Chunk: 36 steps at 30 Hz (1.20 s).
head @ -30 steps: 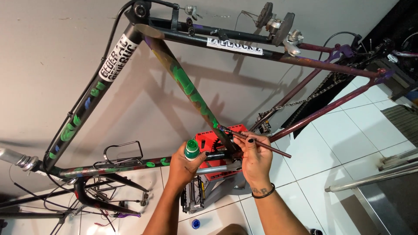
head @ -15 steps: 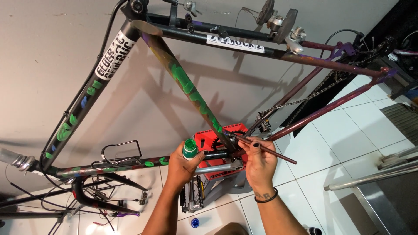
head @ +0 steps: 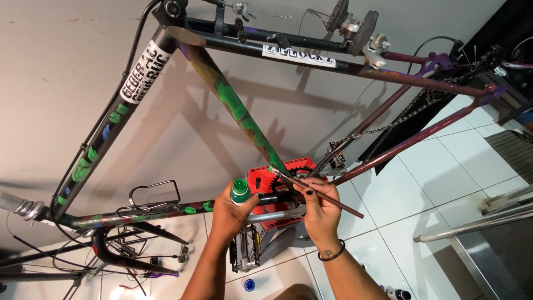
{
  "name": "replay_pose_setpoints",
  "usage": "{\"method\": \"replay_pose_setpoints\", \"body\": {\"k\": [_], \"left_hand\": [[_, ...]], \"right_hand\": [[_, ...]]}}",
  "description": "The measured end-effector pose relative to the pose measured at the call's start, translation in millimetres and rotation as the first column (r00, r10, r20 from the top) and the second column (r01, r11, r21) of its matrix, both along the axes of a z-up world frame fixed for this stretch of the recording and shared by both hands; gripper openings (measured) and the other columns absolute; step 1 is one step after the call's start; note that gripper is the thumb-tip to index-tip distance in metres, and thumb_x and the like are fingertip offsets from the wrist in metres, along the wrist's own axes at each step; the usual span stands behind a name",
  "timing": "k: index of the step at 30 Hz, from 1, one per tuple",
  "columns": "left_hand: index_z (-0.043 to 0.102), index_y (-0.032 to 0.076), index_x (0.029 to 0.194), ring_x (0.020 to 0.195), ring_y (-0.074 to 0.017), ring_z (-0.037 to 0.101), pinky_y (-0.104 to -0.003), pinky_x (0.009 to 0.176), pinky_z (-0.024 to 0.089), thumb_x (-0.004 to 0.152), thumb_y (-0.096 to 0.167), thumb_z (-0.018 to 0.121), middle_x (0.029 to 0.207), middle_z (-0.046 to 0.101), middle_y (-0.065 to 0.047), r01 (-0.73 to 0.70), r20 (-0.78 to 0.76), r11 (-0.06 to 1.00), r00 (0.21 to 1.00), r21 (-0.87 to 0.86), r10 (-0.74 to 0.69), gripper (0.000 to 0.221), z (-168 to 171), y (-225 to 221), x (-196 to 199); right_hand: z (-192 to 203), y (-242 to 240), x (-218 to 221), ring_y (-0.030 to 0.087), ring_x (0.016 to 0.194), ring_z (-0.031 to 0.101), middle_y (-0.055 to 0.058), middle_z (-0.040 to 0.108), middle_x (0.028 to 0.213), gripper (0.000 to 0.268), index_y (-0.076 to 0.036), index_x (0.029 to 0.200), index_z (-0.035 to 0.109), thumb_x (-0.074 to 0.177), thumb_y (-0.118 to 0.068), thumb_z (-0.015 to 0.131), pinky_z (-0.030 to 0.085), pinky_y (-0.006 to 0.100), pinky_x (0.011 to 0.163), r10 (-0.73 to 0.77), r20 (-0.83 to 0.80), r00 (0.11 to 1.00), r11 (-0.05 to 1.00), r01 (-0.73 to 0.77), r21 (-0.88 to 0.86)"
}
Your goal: The person is painting a bicycle frame using a paintbrush and green paint.
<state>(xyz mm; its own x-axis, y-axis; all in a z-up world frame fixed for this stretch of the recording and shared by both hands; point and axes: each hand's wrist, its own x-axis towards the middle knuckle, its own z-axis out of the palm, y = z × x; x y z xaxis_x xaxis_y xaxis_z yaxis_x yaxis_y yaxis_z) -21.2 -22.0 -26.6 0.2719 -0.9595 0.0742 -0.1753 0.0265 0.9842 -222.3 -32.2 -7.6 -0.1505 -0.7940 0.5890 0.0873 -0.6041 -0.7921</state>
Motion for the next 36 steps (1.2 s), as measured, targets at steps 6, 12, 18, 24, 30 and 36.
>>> {"method": "replay_pose_setpoints", "body": {"k": [6,12,18,24,30,36], "left_hand": [[0.068,0.009,0.086,0.078,-0.0346,0.074,-0.046,0.080,0.056,0.071,0.034,0.096,0.074,0.074,-0.015,0.000,0.008,1.000,1.000,0.009,0.000,0.040,-10.2,-4.6,2.0],[0.068,0.009,0.086,0.079,-0.0351,0.074,-0.046,0.080,0.056,0.070,0.035,0.096,0.074,0.074,-0.015,0.004,0.014,1.000,1.000,0.024,-0.004,0.042,-7.4,-3.5,-3.4],[0.068,0.008,0.084,0.077,-0.0346,0.074,-0.046,0.080,0.056,0.071,0.031,0.096,0.072,0.074,-0.015,0.001,0.000,1.000,1.000,0.014,-0.001,0.039,0.2,-0.5,-8.6],[0.068,0.011,0.084,0.077,-0.0306,0.073,-0.044,0.080,0.056,0.070,0.033,0.096,0.071,0.074,-0.012,-0.003,0.000,0.999,1.000,0.033,0.003,0.039,-14.8,-5.1,-5.2],[0.068,0.010,0.083,0.075,-0.0320,0.073,-0.043,0.078,0.056,0.069,0.032,0.097,0.071,0.074,-0.013,-0.013,0.003,0.999,1.000,0.040,0.013,0.038,2.8,0.7,-11.2],[0.068,0.011,0.082,0.075,-0.0281,0.072,-0.041,0.078,0.055,0.068,0.031,0.098,0.070,0.073,-0.012,-0.025,-0.001,0.999,1.000,0.036,0.025,0.038,0.0,-1.1,-14.5]], "right_hand": [[4.0,-2.0,-16.4,0.042,0.101,0.074,0.026,0.066,0.107,0.010,0.007,0.100,0.051,0.101,0.000,0.058,0.064,0.054,0.088,-0.007,-0.093,0.996,0.999,0.003,-0.044],[10.8,-7.6,-28.3,0.042,0.101,0.074,0.026,0.066,0.109,0.007,0.007,0.102,0.051,0.101,0.002,0.056,0.063,0.053,0.088,-0.052,-0.120,0.991,0.997,0.045,-0.062],[12.4,-11.1,-38.7,0.043,0.103,0.073,0.024,0.064,0.110,0.007,0.006,0.103,0.050,0.103,0.000,0.055,0.062,0.052,0.091,-0.051,-0.127,0.991,0.995,0.040,-0.094],[6.0,-6.5,-50.1,0.046,0.101,0.073,0.028,0.065,0.108,0.009,0.007,0.102,0.050,0.101,0.000,0.056,0.062,0.055,0.089,0.023,-0.085,0.996,0.999,-0.027,-0.045],[4.0,-8.3,-61.4,0.043,0.100,0.075,0.024,0.072,0.103,0.009,0.007,0.095,0.058,0.097,0.000,0.063,0.062,0.048,0.085,0.027,-0.279,0.960,0.998,-0.042,-0.048],[24.9,-8.4,-54.4,0.039,0.099,0.077,0.022,0.077,0.102,0.009,0.007,0.092,0.064,0.094,-0.001,0.068,0.063,0.046,0.082,-0.015,-0.381,0.925,0.996,-0.020,-0.089]]}}
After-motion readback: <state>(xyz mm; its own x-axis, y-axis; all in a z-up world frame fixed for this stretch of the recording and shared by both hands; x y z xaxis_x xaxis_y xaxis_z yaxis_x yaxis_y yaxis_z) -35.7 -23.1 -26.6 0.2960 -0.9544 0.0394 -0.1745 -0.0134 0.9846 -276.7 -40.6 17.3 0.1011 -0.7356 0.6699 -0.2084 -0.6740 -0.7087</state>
